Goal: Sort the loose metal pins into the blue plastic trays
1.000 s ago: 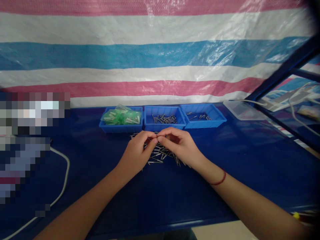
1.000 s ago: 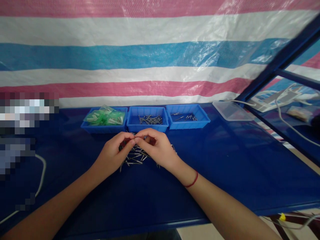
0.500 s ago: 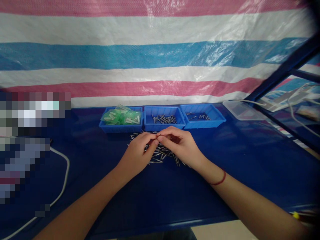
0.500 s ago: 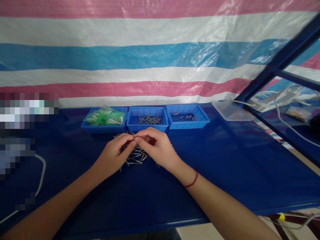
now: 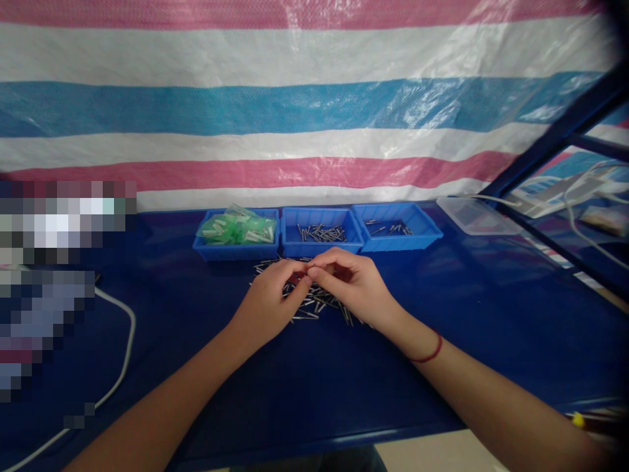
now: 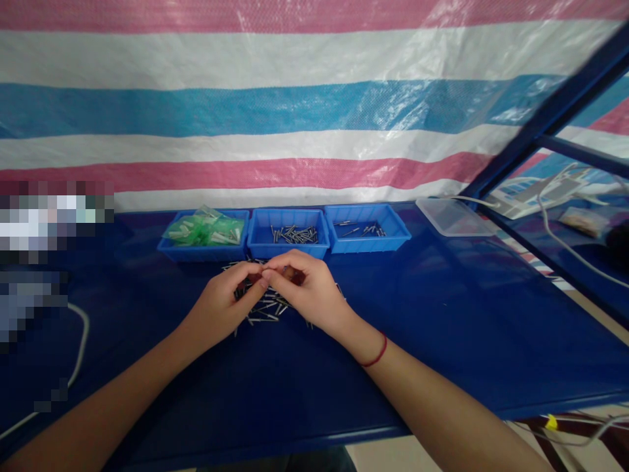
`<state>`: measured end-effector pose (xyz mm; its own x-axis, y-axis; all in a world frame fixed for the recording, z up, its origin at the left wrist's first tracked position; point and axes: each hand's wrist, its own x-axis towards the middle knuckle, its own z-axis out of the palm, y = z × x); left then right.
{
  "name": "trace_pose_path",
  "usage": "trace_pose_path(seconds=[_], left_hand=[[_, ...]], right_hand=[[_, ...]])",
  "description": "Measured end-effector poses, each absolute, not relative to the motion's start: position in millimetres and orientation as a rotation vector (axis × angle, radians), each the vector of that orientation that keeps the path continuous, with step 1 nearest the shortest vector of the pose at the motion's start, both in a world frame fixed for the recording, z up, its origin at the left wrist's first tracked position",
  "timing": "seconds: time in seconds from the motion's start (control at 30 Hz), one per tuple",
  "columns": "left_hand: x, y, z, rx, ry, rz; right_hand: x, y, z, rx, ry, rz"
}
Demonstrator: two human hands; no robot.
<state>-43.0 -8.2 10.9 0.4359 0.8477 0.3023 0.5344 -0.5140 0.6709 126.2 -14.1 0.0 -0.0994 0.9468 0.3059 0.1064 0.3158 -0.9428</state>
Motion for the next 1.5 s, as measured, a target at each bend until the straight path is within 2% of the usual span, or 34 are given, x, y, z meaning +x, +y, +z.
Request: trace_pose_path(seconds=[0.27,0.47,0.53,0.63,0.77,0.87,1.27,1.5], left_hand=[[-45.7,-5.9,10.2,2.174,1.248,0.995],[-46.1,-7.5,14.7,2.160,1.241,1.045],[-45.3,-8.5,15.7,2.118,1.244,1.060],[-44.4,-9.5,16.2,2.079,1.243,1.054],[-45.9,-8.2,15.8,2.157,1.262,0.942],[-48.0,-6.1,15.1,2.310,1.239,0.836],[-51.0,-7.9,16.5,2.771,1.192,0.321],[-53.0,-6.7,15.9,2.798,1.170,0.270]], right_hand=[[129.7,-12.6,-1.0,-1.042,-1.571,0.896],[132.5,-15.1,7.6,-1.079,-1.851,0.648],[132.4,-14.5,8.8,-1.087,-1.771,0.730],[137.0,-8.5,10.0,-1.102,-1.366,0.936],[157.7,6.3,16.8,-1.005,-0.809,1.084],[174.8,15.1,22.2,-0.968,-0.624,1.182],[154.6,1.4,27.3,-0.965,-0.741,1.479],[148.4,-3.2,21.3,-1.066,-1.058,1.351]])
